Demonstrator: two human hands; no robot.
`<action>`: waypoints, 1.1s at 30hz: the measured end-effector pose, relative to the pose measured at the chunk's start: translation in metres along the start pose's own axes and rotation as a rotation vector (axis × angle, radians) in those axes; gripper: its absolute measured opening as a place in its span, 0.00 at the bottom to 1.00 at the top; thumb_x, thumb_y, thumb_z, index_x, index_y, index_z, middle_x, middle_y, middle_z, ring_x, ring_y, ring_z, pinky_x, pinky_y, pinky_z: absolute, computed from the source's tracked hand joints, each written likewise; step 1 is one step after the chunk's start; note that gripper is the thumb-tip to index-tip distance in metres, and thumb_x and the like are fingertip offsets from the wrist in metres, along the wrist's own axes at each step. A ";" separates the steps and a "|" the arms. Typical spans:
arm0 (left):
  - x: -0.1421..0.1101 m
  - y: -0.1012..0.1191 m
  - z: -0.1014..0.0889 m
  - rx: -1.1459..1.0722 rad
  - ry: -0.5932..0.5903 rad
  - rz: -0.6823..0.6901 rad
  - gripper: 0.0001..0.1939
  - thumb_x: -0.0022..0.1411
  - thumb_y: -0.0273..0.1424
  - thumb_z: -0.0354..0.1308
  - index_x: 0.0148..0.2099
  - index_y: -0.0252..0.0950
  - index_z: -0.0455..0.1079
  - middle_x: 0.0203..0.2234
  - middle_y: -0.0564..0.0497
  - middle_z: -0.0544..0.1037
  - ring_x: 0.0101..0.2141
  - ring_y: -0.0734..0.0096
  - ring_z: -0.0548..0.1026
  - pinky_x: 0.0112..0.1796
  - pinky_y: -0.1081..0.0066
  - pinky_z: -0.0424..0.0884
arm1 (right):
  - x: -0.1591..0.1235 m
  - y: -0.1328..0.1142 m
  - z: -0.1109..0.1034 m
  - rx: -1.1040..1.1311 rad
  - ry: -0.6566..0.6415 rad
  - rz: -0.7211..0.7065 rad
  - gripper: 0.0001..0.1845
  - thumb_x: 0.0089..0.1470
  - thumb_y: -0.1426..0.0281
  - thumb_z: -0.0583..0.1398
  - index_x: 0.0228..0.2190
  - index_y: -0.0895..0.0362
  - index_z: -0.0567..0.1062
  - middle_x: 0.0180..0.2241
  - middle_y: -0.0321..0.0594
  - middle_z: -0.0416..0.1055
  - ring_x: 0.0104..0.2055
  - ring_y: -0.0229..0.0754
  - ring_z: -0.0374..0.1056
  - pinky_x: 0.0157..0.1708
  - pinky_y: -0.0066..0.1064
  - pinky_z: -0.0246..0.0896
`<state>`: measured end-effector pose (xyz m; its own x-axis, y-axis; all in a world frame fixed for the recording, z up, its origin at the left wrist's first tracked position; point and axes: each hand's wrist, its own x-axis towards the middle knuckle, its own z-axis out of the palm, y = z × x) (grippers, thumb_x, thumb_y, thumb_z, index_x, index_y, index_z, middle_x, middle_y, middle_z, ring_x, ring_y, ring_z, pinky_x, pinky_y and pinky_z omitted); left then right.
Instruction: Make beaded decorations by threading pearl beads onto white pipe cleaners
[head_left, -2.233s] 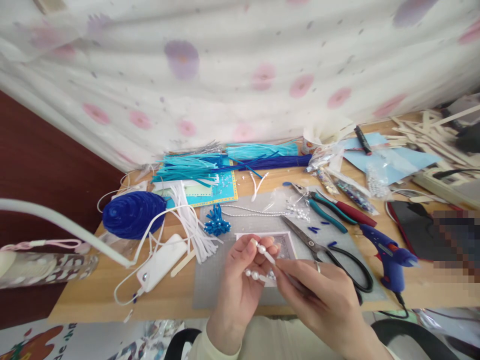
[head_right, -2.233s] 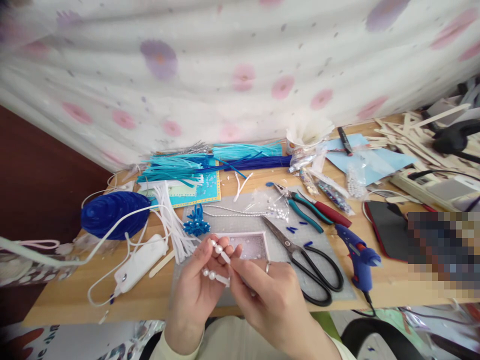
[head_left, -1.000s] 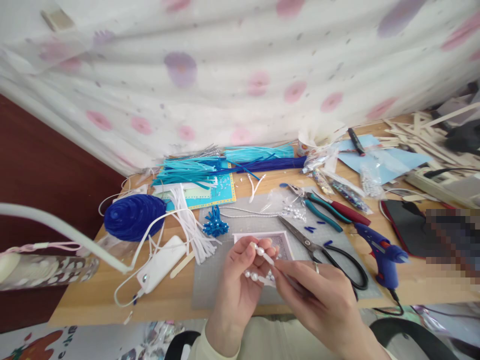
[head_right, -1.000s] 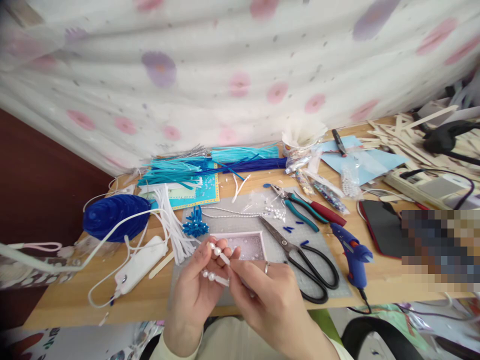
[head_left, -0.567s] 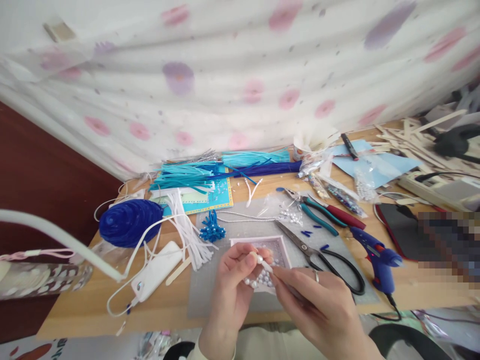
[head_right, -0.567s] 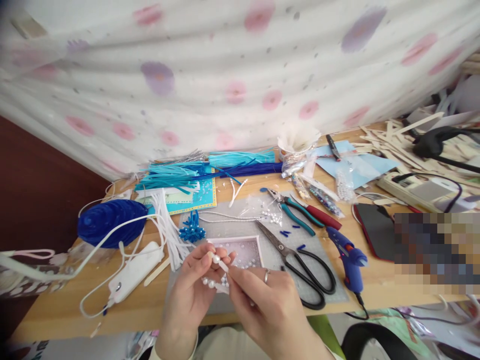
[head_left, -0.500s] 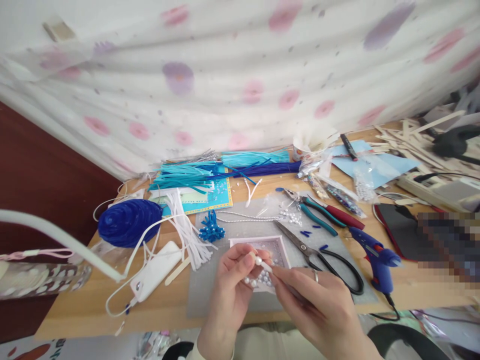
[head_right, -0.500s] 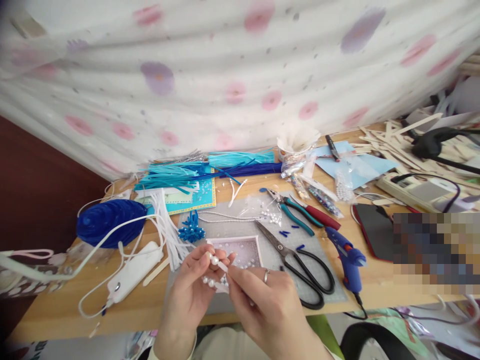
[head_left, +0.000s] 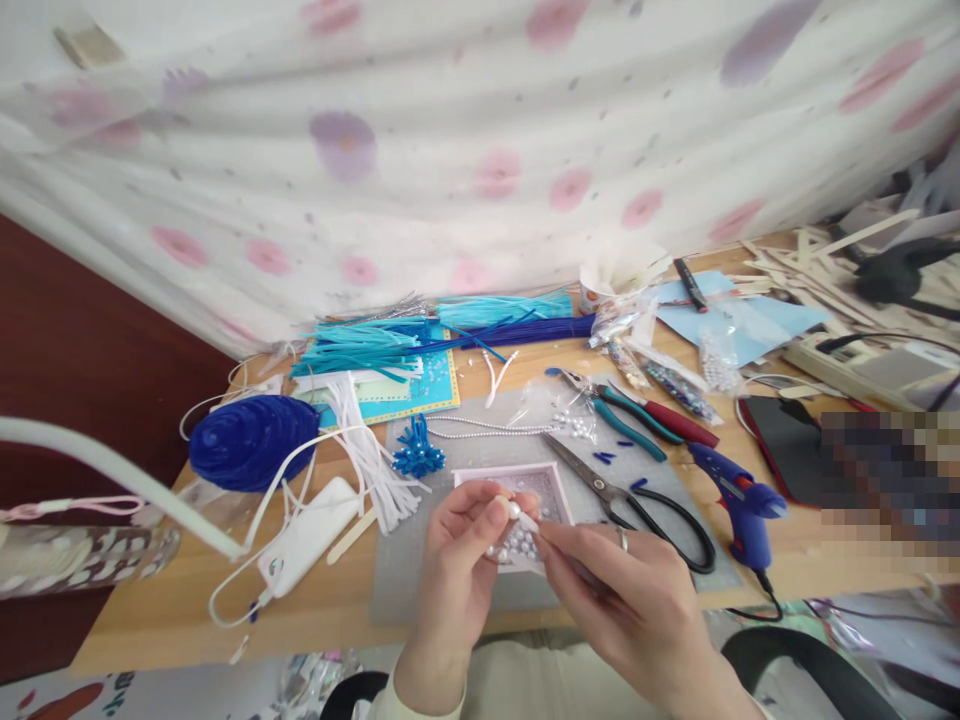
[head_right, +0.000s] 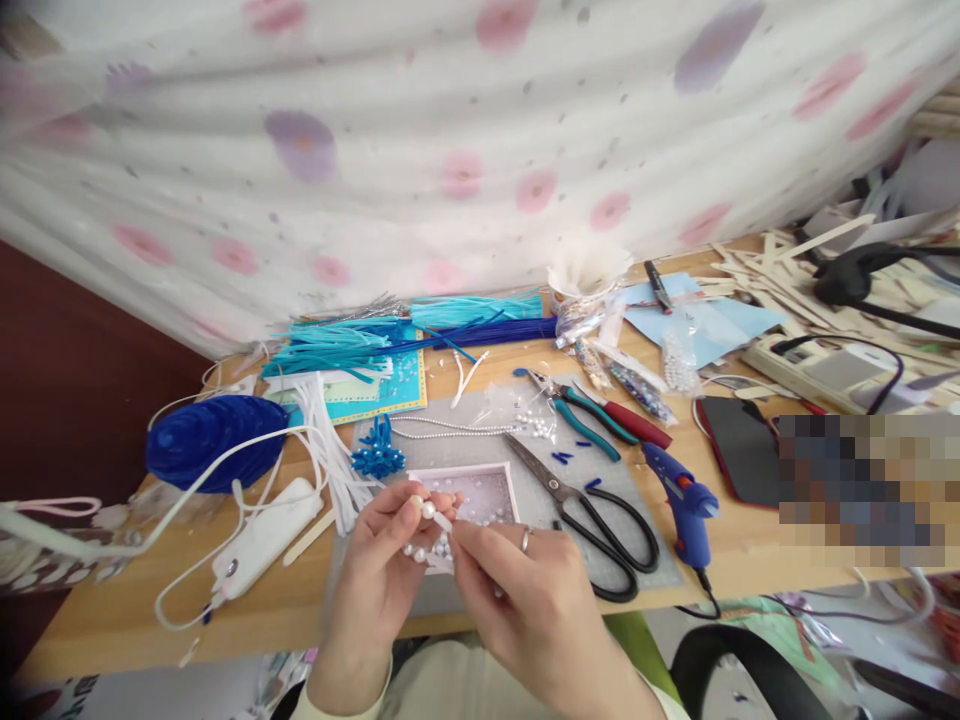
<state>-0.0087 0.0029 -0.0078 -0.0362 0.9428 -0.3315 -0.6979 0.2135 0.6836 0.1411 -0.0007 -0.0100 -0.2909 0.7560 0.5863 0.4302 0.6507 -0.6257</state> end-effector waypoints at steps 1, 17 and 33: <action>0.000 -0.001 0.000 -0.001 0.005 0.003 0.12 0.43 0.35 0.81 0.30 0.40 0.84 0.26 0.51 0.87 0.29 0.66 0.85 0.33 0.76 0.79 | 0.000 0.000 0.000 -0.002 -0.002 0.002 0.10 0.63 0.81 0.57 0.33 0.59 0.76 0.18 0.31 0.65 0.17 0.33 0.58 0.19 0.27 0.51; 0.000 -0.008 0.002 -0.015 -0.057 0.026 0.11 0.47 0.36 0.80 0.34 0.39 0.86 0.31 0.49 0.88 0.33 0.72 0.85 0.39 0.79 0.78 | 0.000 0.004 0.002 -0.043 0.052 -0.004 0.08 0.63 0.79 0.58 0.34 0.58 0.76 0.18 0.31 0.67 0.16 0.32 0.59 0.19 0.26 0.52; -0.002 -0.010 0.003 0.037 -0.106 0.047 0.08 0.51 0.36 0.78 0.34 0.42 0.86 0.30 0.51 0.88 0.34 0.72 0.85 0.41 0.79 0.77 | -0.002 0.001 -0.001 -0.009 0.062 0.016 0.10 0.62 0.80 0.58 0.31 0.57 0.76 0.18 0.34 0.72 0.16 0.33 0.65 0.18 0.25 0.56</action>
<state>0.0001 -0.0005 -0.0122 0.0091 0.9733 -0.2295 -0.6700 0.1763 0.7211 0.1430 -0.0019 -0.0116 -0.2304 0.7600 0.6077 0.4423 0.6380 -0.6303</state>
